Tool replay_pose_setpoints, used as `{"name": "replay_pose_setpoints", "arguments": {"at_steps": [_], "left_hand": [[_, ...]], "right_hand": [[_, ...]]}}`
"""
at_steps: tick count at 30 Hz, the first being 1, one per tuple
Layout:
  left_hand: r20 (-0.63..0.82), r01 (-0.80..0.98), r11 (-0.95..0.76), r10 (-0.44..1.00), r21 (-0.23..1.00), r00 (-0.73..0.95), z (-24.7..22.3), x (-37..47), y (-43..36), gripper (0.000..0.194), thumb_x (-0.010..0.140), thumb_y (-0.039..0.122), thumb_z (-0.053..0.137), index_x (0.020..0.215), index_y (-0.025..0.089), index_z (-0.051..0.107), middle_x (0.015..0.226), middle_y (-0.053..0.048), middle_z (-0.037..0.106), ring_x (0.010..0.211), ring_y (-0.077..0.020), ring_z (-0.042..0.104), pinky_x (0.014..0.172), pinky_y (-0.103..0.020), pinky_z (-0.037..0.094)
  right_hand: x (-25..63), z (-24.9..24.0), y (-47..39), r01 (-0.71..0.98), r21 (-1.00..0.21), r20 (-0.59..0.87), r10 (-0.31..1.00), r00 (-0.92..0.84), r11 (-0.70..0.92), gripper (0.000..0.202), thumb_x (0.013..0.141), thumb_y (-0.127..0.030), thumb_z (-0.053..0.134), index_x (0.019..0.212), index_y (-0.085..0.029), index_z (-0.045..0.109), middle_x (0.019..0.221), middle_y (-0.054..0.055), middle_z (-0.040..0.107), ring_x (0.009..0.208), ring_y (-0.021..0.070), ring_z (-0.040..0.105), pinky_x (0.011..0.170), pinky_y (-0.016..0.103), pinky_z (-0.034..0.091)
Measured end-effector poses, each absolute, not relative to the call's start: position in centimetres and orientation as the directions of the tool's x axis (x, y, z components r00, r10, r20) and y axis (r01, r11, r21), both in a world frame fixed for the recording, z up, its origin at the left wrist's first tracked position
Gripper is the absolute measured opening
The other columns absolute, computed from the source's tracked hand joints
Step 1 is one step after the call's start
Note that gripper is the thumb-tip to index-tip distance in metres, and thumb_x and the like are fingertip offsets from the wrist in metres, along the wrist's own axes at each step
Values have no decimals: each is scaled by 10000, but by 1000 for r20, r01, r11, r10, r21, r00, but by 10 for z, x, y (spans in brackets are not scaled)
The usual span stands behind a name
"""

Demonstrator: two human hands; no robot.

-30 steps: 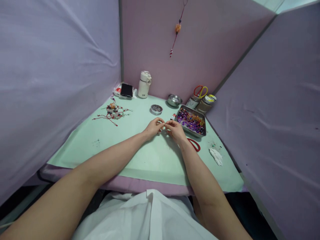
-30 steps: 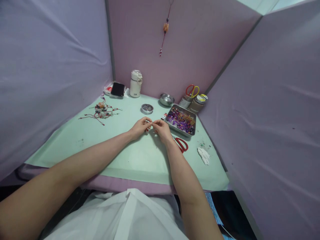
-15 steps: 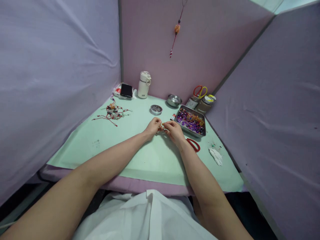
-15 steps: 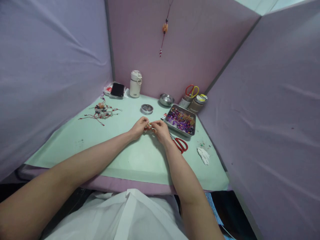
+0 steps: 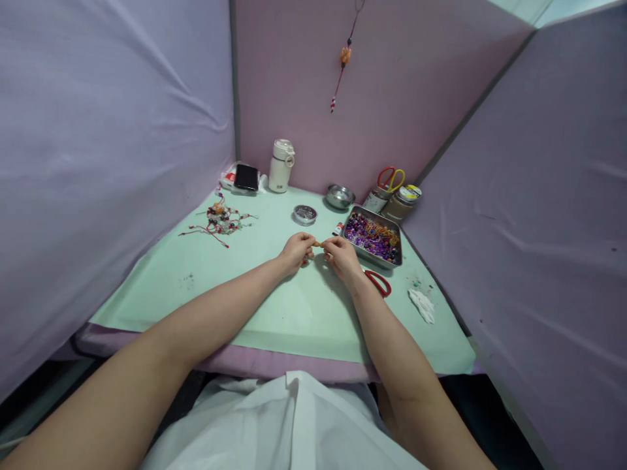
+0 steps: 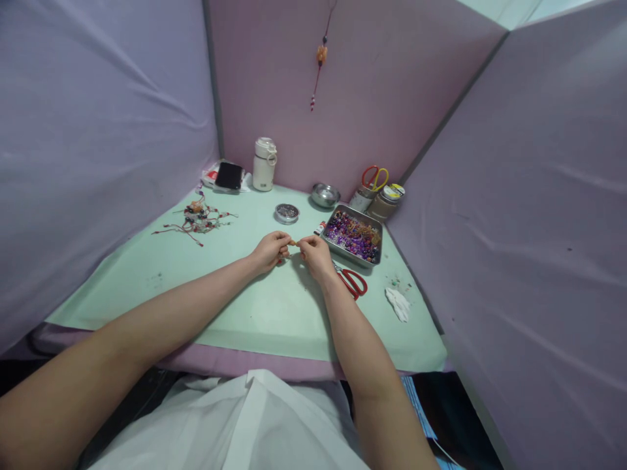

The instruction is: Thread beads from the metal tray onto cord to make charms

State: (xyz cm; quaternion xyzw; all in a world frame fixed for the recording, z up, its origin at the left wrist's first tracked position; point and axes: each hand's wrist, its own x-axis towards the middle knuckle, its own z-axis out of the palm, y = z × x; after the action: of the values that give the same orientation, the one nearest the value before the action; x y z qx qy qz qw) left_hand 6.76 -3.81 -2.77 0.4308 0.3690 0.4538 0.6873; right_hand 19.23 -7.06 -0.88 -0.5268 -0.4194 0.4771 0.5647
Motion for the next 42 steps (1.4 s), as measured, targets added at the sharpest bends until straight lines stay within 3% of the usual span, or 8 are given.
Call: {"name": "replay_pose_setpoints", "arguments": {"at_steps": [7, 14, 25, 31, 37, 42], "left_hand": [[-125, -339, 269, 912, 901, 392, -21, 64, -40, 133, 742, 214, 622, 727, 171, 497, 637, 3, 532, 391, -26, 329, 408, -203, 234], [-181, -172, 267, 898, 948, 401, -10, 59, -46, 312, 658, 204, 717, 863, 187, 482, 508, 74, 425, 387, -40, 356, 411, -202, 174], [-34, 28, 25, 938, 999, 344, -11, 61, -48, 284, 677, 136, 610, 875, 198, 415, 640, 45, 543, 476, -63, 458, 470, -201, 296], [27, 48, -45, 947, 998, 319, -20, 64, -45, 293, 666, 107, 594, 876, 190, 406, 659, 39, 556, 500, -64, 460, 531, -214, 352], [68, 90, -101, 945, 991, 319, -24, 64, -42, 317, 641, 104, 595, 880, 195, 408, 652, 43, 565, 514, -72, 475, 533, -210, 353], [58, 87, -93, 938, 992, 342, -26, 64, -42, 324, 636, 106, 591, 885, 198, 405, 646, 48, 567, 495, -69, 465, 521, -210, 350]], "right_hand": [[194, -5, -73, -68, -998, -12, 989, 145, -2, 189, 557, -237, 675, 632, -197, 507, 555, -52, 471, 535, 82, 412, 495, 220, 315], [199, -8, -70, -39, -999, -3, 993, 115, 2, 179, 566, -247, 661, 645, -194, 509, 550, -54, 478, 517, 81, 419, 495, 224, 326], [206, -10, -69, 186, -982, 38, 992, 122, 15, 121, 590, -247, 600, 655, -189, 515, 530, -60, 481, 468, 76, 398, 470, 223, 291], [207, -14, -67, 332, -941, 113, 986, 123, 66, 122, 609, -274, 573, 668, -180, 522, 564, -48, 497, 506, 86, 410, 499, 224, 317], [211, -12, -67, 523, -813, 284, 958, -28, 256, 159, 652, -273, 531, 758, -169, 588, 702, -5, 594, 634, 126, 508, 628, 258, 397], [212, -10, -67, 591, -757, 305, 951, -56, 277, 166, 710, -295, 488, 718, -163, 589, 689, 11, 602, 638, 134, 509, 647, 267, 393]]}}
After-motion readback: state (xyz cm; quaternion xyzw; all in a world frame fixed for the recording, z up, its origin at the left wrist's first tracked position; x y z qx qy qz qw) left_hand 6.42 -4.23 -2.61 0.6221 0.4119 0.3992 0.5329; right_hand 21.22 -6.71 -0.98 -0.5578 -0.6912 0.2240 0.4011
